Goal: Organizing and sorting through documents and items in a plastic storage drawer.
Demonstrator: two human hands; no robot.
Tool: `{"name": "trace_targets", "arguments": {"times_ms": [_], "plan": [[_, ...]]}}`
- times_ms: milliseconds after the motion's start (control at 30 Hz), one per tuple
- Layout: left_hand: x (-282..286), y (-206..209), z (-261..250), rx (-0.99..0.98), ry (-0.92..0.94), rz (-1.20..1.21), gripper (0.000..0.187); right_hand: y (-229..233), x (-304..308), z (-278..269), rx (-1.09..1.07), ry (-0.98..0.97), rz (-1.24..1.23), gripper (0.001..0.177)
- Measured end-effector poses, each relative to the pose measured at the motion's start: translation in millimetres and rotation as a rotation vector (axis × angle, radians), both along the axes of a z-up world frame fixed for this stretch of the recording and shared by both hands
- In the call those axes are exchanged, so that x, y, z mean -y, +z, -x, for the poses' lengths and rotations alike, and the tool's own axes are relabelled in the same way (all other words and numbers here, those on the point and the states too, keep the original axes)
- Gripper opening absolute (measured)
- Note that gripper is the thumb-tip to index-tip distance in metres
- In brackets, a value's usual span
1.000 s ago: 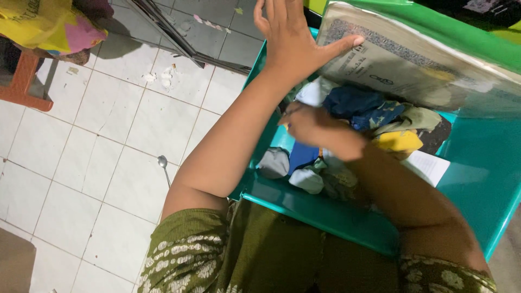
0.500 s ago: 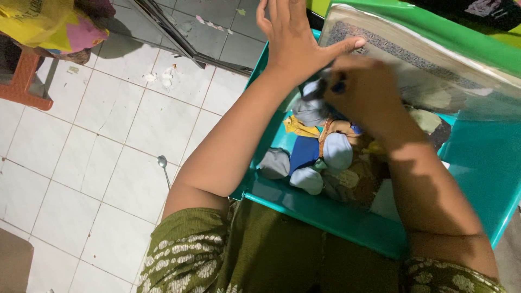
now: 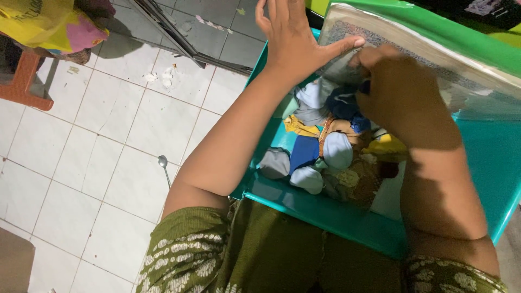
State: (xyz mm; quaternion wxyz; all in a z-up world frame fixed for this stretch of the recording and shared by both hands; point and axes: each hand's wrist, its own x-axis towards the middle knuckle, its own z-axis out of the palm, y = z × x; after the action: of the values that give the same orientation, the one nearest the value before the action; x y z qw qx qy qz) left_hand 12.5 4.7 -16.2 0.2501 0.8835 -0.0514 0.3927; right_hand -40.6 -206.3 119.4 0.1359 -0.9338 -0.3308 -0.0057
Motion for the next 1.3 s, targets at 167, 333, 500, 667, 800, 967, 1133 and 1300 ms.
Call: {"name": "trace_targets", "arguments": {"times_ms": [167, 333, 500, 667, 800, 967, 1133, 1300], "plan": [[-0.8, 2.0, 1.9, -0.018, -0.016, -0.006, 0.128, 23.1, 5.1, 7.9, -0.014, -0.061, 0.264, 0.05], [-0.7, 4.0, 2.5, -0.039, -0.013, -0.015, 0.129, 4.5, -2.0, 1.2, -0.07, -0.083, 0.295, 0.033], [-1.5, 4.2, 5.5, -0.084, -0.022, 0.003, 0.129, -87.4, -41.0, 4.1, -0.112, 0.034, 0.399, 0.04], [-2.2, 6.9, 4.2, 0.026, -0.016, -0.037, 0.131, -171.6, -28.9, -8.6, -0.047, 0.135, 0.354, 0.017], [-2.8, 9.3, 6.5, -0.117, 0.006, -0.005, 0.128, -78.4, -21.4, -16.6, -0.119, 0.057, 0.342, 0.024], [-3.2, 8.0, 3.9, -0.097, -0.002, -0.039, 0.128, 4.3, -5.8, -6.3, -0.126, -0.036, 0.188, 0.037], [-2.9, 5.6, 3.8, -0.079, -0.011, -0.041, 0.128, 9.3, 5.2, -6.8, -0.14, -0.047, 0.146, 0.042], [-2.9, 5.2, 4.5, 0.014, -0.034, -0.014, 0.13, 0.5, 14.5, -18.5, -0.22, -0.074, 0.129, 0.04]]}}
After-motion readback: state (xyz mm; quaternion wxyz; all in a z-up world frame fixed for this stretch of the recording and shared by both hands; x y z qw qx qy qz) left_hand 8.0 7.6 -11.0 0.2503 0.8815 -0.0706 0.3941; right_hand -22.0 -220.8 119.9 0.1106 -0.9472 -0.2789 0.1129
